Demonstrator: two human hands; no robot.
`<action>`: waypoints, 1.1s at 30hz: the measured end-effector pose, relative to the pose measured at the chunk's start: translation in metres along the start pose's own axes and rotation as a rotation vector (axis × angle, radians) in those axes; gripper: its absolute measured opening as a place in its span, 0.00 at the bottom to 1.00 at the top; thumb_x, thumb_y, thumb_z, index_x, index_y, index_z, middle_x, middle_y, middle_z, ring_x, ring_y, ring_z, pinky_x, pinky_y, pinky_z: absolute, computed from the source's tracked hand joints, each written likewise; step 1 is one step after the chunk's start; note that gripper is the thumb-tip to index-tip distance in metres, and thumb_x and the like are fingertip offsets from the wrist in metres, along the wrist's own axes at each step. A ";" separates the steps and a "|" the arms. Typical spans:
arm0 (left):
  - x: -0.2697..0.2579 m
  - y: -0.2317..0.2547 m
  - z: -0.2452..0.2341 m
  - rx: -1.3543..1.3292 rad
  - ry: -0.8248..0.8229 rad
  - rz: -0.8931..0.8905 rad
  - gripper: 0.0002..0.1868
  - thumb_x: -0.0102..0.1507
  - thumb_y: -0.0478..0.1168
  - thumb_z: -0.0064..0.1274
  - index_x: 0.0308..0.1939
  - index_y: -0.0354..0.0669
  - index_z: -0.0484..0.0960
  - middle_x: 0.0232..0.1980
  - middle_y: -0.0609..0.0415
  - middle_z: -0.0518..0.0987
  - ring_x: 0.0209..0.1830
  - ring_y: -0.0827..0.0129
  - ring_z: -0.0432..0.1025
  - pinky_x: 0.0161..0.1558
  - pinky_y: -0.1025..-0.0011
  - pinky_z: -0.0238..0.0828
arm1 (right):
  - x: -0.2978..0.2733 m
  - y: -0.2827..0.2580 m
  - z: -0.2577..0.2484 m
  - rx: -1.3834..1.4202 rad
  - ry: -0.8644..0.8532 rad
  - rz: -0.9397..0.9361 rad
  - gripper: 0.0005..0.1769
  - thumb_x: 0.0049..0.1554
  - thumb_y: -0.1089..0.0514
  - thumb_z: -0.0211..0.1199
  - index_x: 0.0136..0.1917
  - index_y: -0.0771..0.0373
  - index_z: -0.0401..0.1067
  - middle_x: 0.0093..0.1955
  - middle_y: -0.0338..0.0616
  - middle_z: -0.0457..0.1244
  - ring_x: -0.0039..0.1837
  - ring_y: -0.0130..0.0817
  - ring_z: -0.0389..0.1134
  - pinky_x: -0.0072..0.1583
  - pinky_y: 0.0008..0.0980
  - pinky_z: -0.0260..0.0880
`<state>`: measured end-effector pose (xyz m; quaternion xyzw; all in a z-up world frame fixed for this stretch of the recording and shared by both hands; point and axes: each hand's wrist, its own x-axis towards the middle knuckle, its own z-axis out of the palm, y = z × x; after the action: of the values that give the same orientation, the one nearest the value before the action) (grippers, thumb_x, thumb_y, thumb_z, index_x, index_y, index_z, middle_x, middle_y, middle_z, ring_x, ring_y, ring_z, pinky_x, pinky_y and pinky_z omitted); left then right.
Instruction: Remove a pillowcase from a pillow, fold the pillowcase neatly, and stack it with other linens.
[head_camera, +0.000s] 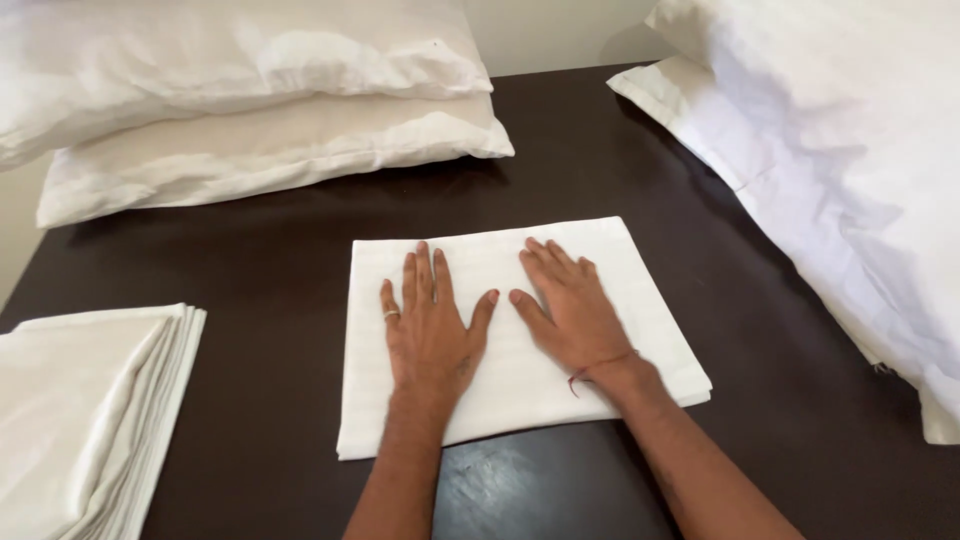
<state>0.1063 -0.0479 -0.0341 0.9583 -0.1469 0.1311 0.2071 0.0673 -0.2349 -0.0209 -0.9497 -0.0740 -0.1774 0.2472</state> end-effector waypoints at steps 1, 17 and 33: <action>0.001 -0.007 -0.004 0.018 -0.027 -0.006 0.48 0.67 0.68 0.36 0.77 0.34 0.51 0.82 0.41 0.47 0.81 0.53 0.38 0.75 0.49 0.29 | 0.000 0.001 -0.005 -0.081 -0.037 0.021 0.34 0.64 0.42 0.52 0.76 0.63 0.60 0.82 0.50 0.51 0.84 0.46 0.45 0.79 0.53 0.37; -0.037 0.011 -0.004 -0.008 -0.063 0.031 0.32 0.74 0.52 0.34 0.73 0.31 0.62 0.79 0.39 0.59 0.82 0.53 0.48 0.78 0.44 0.29 | -0.026 -0.015 0.008 0.064 0.157 0.105 0.27 0.57 0.50 0.62 0.62 0.71 0.72 0.75 0.56 0.59 0.79 0.48 0.53 0.79 0.55 0.41; -0.063 0.008 -0.032 0.094 -0.149 0.043 0.47 0.65 0.67 0.37 0.78 0.39 0.55 0.83 0.47 0.50 0.84 0.55 0.38 0.73 0.42 0.29 | -0.061 -0.018 -0.017 -0.328 -0.033 0.188 0.40 0.64 0.34 0.43 0.78 0.64 0.54 0.83 0.52 0.44 0.83 0.53 0.39 0.76 0.63 0.34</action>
<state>0.0398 -0.0271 -0.0227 0.9707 -0.1759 0.0709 0.1474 0.0014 -0.2306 -0.0218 -0.9827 0.0410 -0.1477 0.1035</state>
